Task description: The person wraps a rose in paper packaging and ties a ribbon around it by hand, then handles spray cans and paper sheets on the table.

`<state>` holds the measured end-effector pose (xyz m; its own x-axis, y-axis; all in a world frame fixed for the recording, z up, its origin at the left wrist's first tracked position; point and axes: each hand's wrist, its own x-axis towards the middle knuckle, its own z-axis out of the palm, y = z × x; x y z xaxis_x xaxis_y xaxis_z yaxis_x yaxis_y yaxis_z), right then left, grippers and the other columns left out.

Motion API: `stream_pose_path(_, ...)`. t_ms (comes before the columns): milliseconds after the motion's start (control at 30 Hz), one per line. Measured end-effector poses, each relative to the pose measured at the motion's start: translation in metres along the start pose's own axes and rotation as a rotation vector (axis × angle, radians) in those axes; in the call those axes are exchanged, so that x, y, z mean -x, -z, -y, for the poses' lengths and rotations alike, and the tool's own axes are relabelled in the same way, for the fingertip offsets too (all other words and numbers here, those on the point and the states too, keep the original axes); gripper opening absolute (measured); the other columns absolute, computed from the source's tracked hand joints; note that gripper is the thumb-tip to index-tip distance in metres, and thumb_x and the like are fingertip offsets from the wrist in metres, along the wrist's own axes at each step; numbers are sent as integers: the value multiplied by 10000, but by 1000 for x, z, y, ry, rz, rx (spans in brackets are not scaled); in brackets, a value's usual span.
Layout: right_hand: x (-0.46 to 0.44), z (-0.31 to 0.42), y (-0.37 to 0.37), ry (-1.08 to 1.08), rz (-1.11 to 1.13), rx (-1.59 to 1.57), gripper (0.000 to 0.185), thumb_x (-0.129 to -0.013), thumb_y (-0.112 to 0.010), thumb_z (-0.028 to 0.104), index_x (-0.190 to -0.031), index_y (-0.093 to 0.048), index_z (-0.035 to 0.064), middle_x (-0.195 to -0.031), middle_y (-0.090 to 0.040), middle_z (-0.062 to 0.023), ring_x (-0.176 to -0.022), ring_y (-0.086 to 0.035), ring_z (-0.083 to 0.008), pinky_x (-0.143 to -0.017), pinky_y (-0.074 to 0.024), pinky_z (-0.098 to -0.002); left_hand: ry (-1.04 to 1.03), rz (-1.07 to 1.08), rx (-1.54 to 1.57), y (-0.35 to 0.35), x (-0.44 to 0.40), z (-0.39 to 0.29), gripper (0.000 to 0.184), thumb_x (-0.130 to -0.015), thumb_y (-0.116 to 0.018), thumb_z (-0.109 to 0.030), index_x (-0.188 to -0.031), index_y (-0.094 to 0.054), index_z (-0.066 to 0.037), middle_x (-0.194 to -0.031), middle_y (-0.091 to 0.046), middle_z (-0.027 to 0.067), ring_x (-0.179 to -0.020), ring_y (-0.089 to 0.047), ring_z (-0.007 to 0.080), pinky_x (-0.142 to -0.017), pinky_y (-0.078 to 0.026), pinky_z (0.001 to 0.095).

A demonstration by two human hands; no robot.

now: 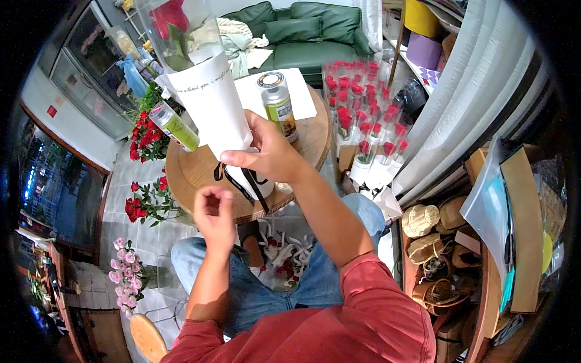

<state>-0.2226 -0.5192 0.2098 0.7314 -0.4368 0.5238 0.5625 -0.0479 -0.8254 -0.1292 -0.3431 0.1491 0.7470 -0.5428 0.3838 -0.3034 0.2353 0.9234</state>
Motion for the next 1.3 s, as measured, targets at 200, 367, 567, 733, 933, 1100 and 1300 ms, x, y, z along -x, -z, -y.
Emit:
stream_pose_path(200,-2,-2,3,-22,46,-50,662,-849,-814,186,-1385,-486,-23,-1215,-640,-73,-1100,-617,-145,-972,-495,-321,87,172,126,9,-37,-10,320,-961,-670,-56,-1266,-616,25,-1062,-686,82,-909,-647,123,-815,-541,277)
stream_pose_path(367,-4,-6,5,-48,88,-119,698,-827,-831,138,-1405,-471,-15,-1238,-636,-68,-1130,-609,-143,-1003,-483,-328,-16,127,56,16,-53,-9,209,-959,-686,-36,-1161,-685,19,-972,-694,42,-849,-636,85,-764,-547,244)
stream_pose_path(567,-2,4,7,-37,98,29,849,-719,-884,35,-1436,-431,-9,-1299,-619,-72,-1211,-592,-169,-1083,-451,-358,-42,98,136,9,-59,-22,223,-956,-686,-27,-1174,-676,20,-962,-670,22,-860,-629,83,-768,-546,246)
stream_pose_path(733,-2,-1,5,-66,112,70,869,-703,-886,24,-1440,-426,-8,-1298,-621,-81,-1230,-584,-178,-1077,-457,-359,-82,100,111,11,-68,-14,234,-953,-689,-23,-1181,-671,23,-993,-666,31,-878,-627,88,-778,-550,247)
stream_pose_path(933,-4,-3,-1,-105,85,90,797,-732,-855,22,-1412,-442,-11,-1274,-632,-88,-1208,-601,-191,-1060,-470,-368,84,55,410,16,-72,-18,246,-952,-680,-18,-1193,-642,13,-1008,-683,66,-851,-667,153,-782,-585,327)
stream_pose_path(1100,0,-7,-17,-149,79,-46,708,-790,-785,50,-1418,-461,-1,-1249,-630,-70,-1179,-600,-166,-1055,-467,-363,64,120,498,27,-72,-22,228,-957,-660,-5,-1184,-647,16,-1016,-694,82,-819,-662,157,-761,-577,313)
stream_pose_path(1300,12,-46,-17,-476,-37,-229,508,-858,-753,103,-1293,-515,-8,-1096,-663,-86,-978,-663,-169,-863,-549,-333,235,19,469,33,-55,17,202,-956,-658,-2,-1158,-662,6,-1001,-697,63,-821,-652,108,-746,-547,243)
